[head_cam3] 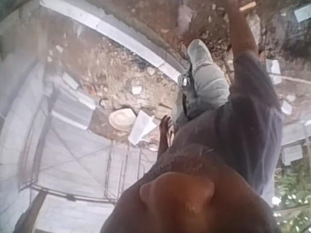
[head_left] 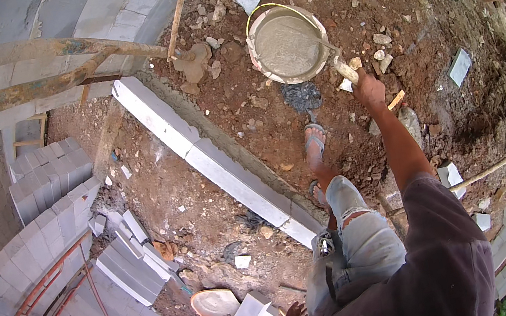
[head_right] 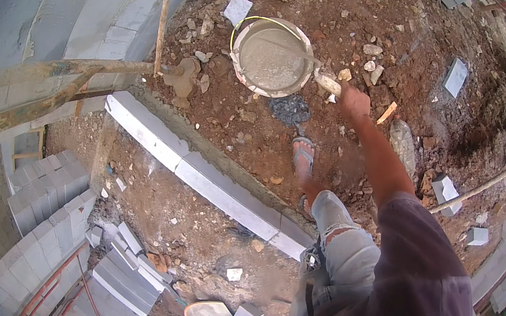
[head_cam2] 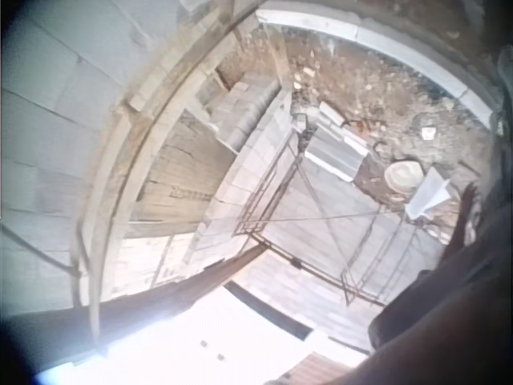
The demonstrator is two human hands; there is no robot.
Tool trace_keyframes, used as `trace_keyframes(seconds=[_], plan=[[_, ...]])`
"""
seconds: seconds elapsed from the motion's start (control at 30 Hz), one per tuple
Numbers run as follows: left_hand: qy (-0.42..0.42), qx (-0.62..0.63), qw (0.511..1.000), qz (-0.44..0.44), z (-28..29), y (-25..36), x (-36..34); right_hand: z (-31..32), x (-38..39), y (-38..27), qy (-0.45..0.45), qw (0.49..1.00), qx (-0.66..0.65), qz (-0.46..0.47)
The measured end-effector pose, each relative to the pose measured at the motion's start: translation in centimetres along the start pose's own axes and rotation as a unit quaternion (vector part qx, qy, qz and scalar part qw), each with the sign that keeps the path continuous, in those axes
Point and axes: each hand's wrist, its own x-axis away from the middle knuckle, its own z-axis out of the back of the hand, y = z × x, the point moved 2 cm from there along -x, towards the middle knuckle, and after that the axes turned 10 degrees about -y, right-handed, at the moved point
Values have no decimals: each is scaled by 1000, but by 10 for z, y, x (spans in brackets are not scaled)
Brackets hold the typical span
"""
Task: The person scoops cement from a bucket with a trowel and spreads it along a marked line on the ground. They then pick up white rectangular tiles, apply cement to their back, and place them onto the prepared line, tapping them into position with a hammer.
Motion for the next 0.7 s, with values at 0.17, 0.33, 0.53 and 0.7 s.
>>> trace_keyframes(seconds=[0.17, 0.33, 0.53, 0.7], plan=[[-31, -2, 999, -39, -3, -12, -9, 8, 25, 6, -107, 975, -188, -55], [-14, -13, 996, -84, -44, 10, 10, 6, 157, -24, -129, 830, -517, 164], [-35, 53, 980, -189, -35, -23, 5, -3, 262, -93, -173, 821, -522, 152], [0, 156, 943, -293, -31, -48, 12, -29, 253, -11, -177, 977, -34, 116]])
